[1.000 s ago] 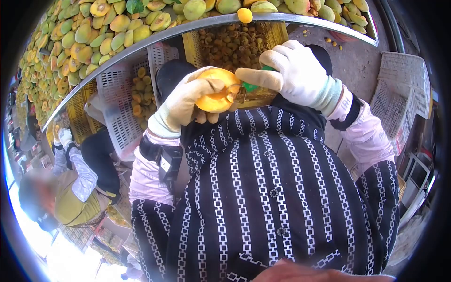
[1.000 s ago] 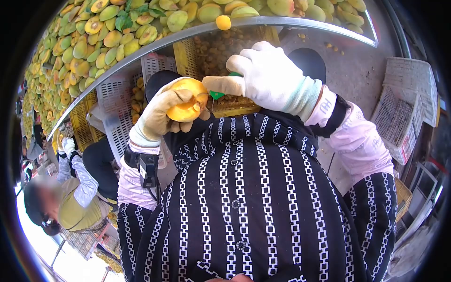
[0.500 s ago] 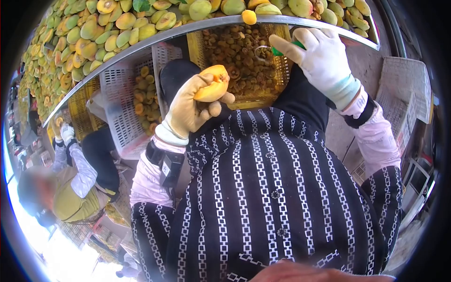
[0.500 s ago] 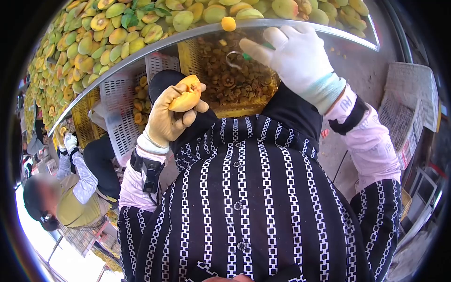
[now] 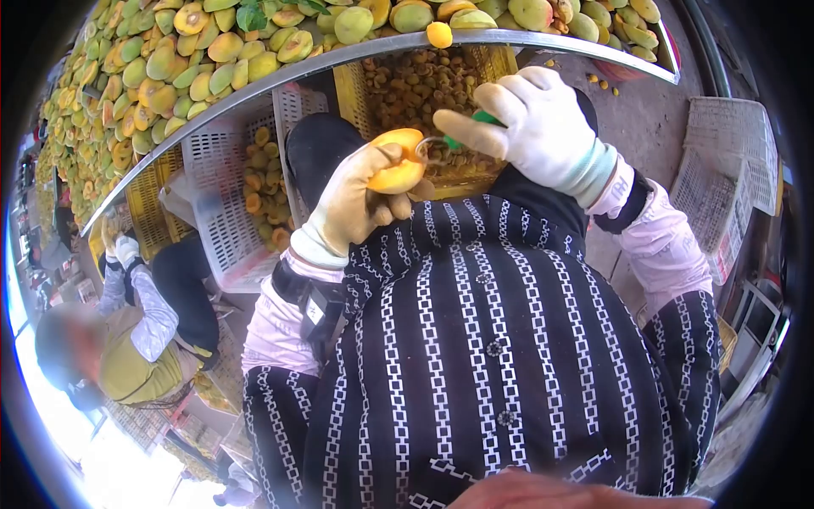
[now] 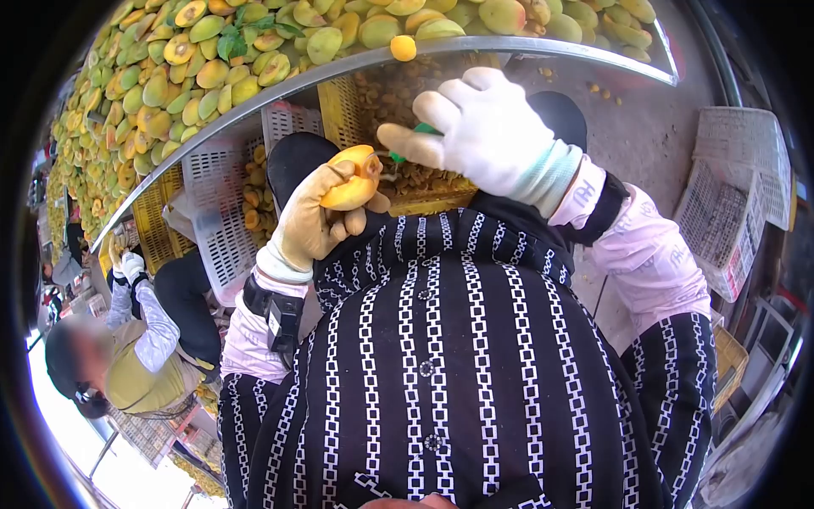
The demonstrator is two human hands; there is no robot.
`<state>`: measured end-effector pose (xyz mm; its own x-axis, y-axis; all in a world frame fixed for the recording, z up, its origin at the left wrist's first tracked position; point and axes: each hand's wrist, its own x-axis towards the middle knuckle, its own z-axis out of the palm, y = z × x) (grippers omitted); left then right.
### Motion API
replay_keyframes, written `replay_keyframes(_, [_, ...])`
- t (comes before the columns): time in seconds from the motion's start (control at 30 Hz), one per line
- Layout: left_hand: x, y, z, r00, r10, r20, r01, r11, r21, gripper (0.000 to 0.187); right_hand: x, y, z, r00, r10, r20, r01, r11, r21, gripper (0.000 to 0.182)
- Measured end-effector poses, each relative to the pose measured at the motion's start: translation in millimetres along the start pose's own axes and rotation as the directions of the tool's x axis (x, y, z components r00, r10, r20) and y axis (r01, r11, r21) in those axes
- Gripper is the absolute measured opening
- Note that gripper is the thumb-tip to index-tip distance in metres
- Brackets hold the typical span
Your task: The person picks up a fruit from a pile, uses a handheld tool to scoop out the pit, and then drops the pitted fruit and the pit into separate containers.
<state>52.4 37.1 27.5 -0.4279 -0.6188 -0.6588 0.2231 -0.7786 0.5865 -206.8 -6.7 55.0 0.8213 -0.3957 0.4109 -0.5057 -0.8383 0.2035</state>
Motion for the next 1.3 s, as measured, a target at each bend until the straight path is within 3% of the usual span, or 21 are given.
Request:
replay_keyframes(0.03, [1.0,-2.6,-4.0,0.999,-0.041,0.006,0.041,0.991,-0.128,0.035,-2.0,4.0,2.2,0.999,0.012,-0.041,-0.013,1.0,-0.028,0.042])
replay_keyframes(0.13, [-5.2,-4.7,-8.4,0.996,-0.081,-0.033,0.076,0.988,-0.136,0.034,-16.4,29.9,-4.2,0.98,0.195,0.039,-0.188,0.972,-0.144,0.037])
replay_keyframes(0.27, [-2.4,-2.2,3.3,0.999,0.013,-0.048,-0.014,0.999,-0.036,0.035,-12.0,7.9,-9.3,0.992,0.123,-0.009,-0.123,0.992,-0.014,0.042])
replay_keyframes(0.33, [-3.8,4.5,13.7,0.996,0.087,-0.02,-0.082,0.976,0.201,0.036,-2.9,-2.3,-10.4,0.997,0.074,0.023,-0.075,0.996,0.041,0.044])
replay_keyframes(0.47, [-5.8,7.1,21.9,0.997,0.069,-0.027,-0.061,0.967,0.246,0.038,-4.6,-2.2,-4.9,0.995,0.03,0.094,-0.04,0.994,0.099,0.045])
replay_keyframes(0.57, [-5.5,4.6,23.1,0.993,0.104,-0.055,-0.086,0.959,0.27,0.038,-12.1,-1.8,1.5,0.998,0.038,0.051,-0.043,0.994,0.097,0.044])
replay_keyframes(0.6, [-3.5,2.9,18.1,0.997,0.078,-0.022,-0.072,0.979,0.193,0.038,-14.7,-0.2,3.1,0.998,0.039,0.052,-0.044,0.994,0.097,0.044])
replay_keyframes(0.67, [-2.4,-1.6,6.6,0.998,0.056,0.008,-0.057,0.992,0.114,0.038,-20.9,6.0,6.8,0.994,0.051,-0.099,-0.057,0.997,-0.058,0.043])
replay_keyframes(0.73, [-3.5,-6.5,-4.5,0.998,0.023,0.055,-0.014,0.987,-0.158,0.037,-37.4,21.4,6.9,0.989,0.15,-0.014,-0.151,0.981,-0.121,0.045])
replay_keyframes(0.83, [1.4,-7.5,-5.7,0.998,0.056,0.035,-0.052,0.993,-0.109,0.037,-42.9,23.7,0.3,0.972,0.227,0.063,-0.223,0.972,-0.07,0.044])
replay_keyframes(0.87, [2.6,-7.8,-1.4,0.998,0.054,0.04,-0.05,0.993,-0.105,0.037,-38.4,16.8,1.7,0.934,0.33,0.136,-0.35,0.92,0.176,0.043])
replay_keyframes(0.9, [4.0,-8.7,5.3,0.989,0.151,0.007,-0.151,0.988,-0.042,0.039,-33.1,7.9,3.6,0.884,0.406,0.231,-0.467,0.79,0.398,0.042])
replay_keyframes(0.93, [5.5,-9.5,10.1,0.968,0.25,-0.021,-0.249,0.968,0.022,0.041,-28.6,-6.9,9.2,0.81,0.533,0.246,-0.556,0.562,0.613,0.042])
replay_keyframes(0.97, [7.3,-10.0,12.1,0.968,0.251,-0.018,-0.251,0.968,0.02,0.041,-23.5,-15.5,11.5,0.723,0.558,0.407,-0.612,0.244,0.752,0.044])
replay_keyframes(1.0, [9.2,-10.3,13.4,0.961,0.276,0.018,-0.273,0.957,-0.1,0.042,-14.3,-22.3,6.6,0.587,0.515,0.624,-0.652,-0.155,0.742,0.046])
replay_keyframes(1.03, [10.4,-11.2,13.5,0.951,0.306,0.049,-0.288,0.932,-0.22,0.044,-4.4,-29.0,2.9,0.464,0.374,0.803,-0.607,-0.525,0.596,0.049])
replay_keyframes(1.1, [10.8,-13.9,13.2,0.94,0.331,0.087,-0.292,0.909,-0.297,0.047,10.2,-39.1,8.9,0.465,0.344,0.816,-0.528,-0.632,0.567,0.052])
replay_keyframes(1.23, [1.9,-17.8,2.1,0.935,0.352,0.03,-0.302,0.841,-0.449,0.045,12.4,-35.3,17.1,0.509,0.282,0.813,-0.536,-0.636,0.556,0.044])
replay_keyframes(1.3, [-11.4,-16.9,-16.3,0.911,0.406,-0.072,-0.401,0.829,-0.391,0.042,7.5,-29.8,13.4,0.432,0.347,0.833,-0.612,-0.565,0.553,0.041])
